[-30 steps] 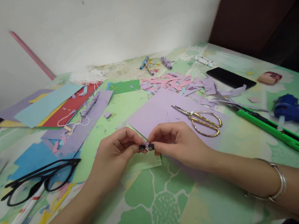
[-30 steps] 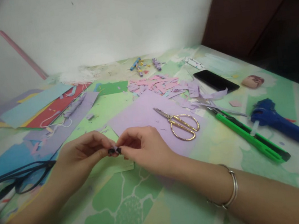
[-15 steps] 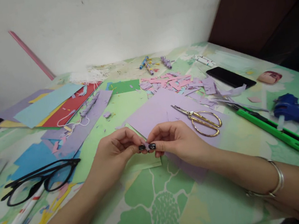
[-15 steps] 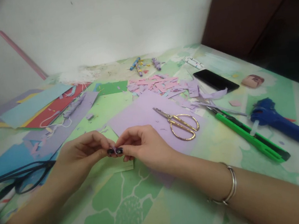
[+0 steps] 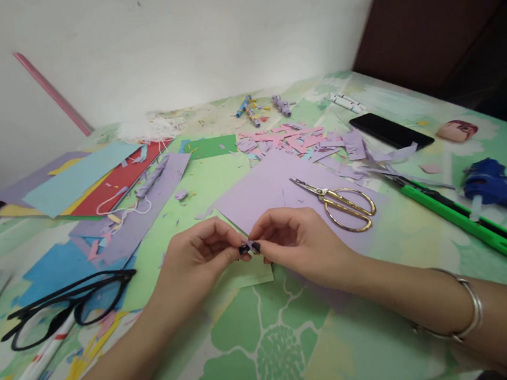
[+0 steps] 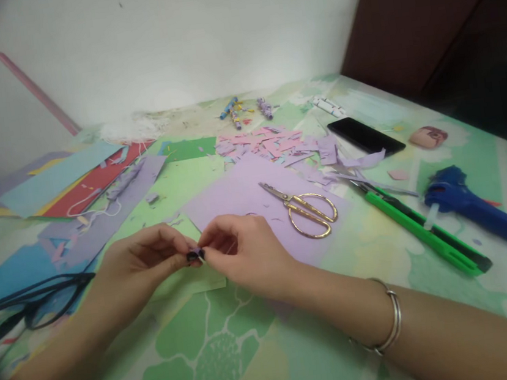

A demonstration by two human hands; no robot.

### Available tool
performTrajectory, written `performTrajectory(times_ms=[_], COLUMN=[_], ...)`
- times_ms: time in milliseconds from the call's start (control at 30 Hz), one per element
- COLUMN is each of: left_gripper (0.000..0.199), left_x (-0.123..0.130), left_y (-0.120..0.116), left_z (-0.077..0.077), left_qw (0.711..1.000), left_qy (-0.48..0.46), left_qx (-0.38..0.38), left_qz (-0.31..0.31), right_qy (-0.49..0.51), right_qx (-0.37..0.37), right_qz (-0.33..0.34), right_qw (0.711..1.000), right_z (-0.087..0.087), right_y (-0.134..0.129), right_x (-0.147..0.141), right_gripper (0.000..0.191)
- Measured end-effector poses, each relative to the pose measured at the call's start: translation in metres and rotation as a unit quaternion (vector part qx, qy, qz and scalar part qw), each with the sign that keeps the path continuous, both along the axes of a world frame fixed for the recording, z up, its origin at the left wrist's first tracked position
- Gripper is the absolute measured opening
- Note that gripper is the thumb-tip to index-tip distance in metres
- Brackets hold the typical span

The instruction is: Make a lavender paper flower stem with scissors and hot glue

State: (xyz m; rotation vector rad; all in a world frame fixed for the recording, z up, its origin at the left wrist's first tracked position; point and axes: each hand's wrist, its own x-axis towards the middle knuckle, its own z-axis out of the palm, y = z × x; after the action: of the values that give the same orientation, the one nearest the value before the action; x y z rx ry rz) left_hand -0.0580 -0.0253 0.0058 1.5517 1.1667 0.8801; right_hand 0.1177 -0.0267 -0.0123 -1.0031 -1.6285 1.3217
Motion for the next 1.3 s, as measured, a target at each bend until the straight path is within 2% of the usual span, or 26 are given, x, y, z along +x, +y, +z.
performTrajectory(times_ms=[100, 167, 367, 500, 767, 933, 1300], left_gripper=[0.008, 0.011, 0.018, 0.019, 0.016, 0.015, 0.017], left_x=[0.002, 0.003, 0.000, -0.003, -0.003, -0.001, 0.001], left_y=[-0.001, -0.001, -0.001, 0.000, 0.000, 0.000, -0.001], left_z=[0.001, 0.001, 0.003, 0.000, 0.000, 0.000, 0.000], left_qw=[1.000, 1.000, 0.998, 0.996, 0.994, 0.997, 0.999], left_qy=[0.005, 0.006, -0.044, -0.067, -0.080, -0.065, -0.029], left_qx=[-0.003, -0.008, -0.050, -0.057, -0.071, -0.051, -0.017], left_qz=[0.011, 0.015, -0.006, -0.007, -0.010, 0.007, 0.026], right_qy=[-0.043, -0.043, 0.064, 0.086, 0.095, 0.092, 0.086], right_qx=[0.039, 0.037, -0.092, -0.128, -0.137, -0.135, -0.086], right_qz=[-0.019, -0.021, 0.001, -0.009, -0.005, -0.002, 0.006], right_qw=[0.998, 0.998, 0.994, 0.988, 0.986, 0.987, 0.992], right_z=[0.000, 0.000, 0.002, 0.004, 0.004, 0.005, 0.000], right_y=[0.000, 0.000, 0.007, 0.010, 0.009, 0.008, 0.003], right_x=[0.001, 0.001, 0.001, 0.002, 0.002, 0.002, 0.000], right_gripper=[0.007, 0.006, 0.005, 0.005, 0.005, 0.005, 0.004])
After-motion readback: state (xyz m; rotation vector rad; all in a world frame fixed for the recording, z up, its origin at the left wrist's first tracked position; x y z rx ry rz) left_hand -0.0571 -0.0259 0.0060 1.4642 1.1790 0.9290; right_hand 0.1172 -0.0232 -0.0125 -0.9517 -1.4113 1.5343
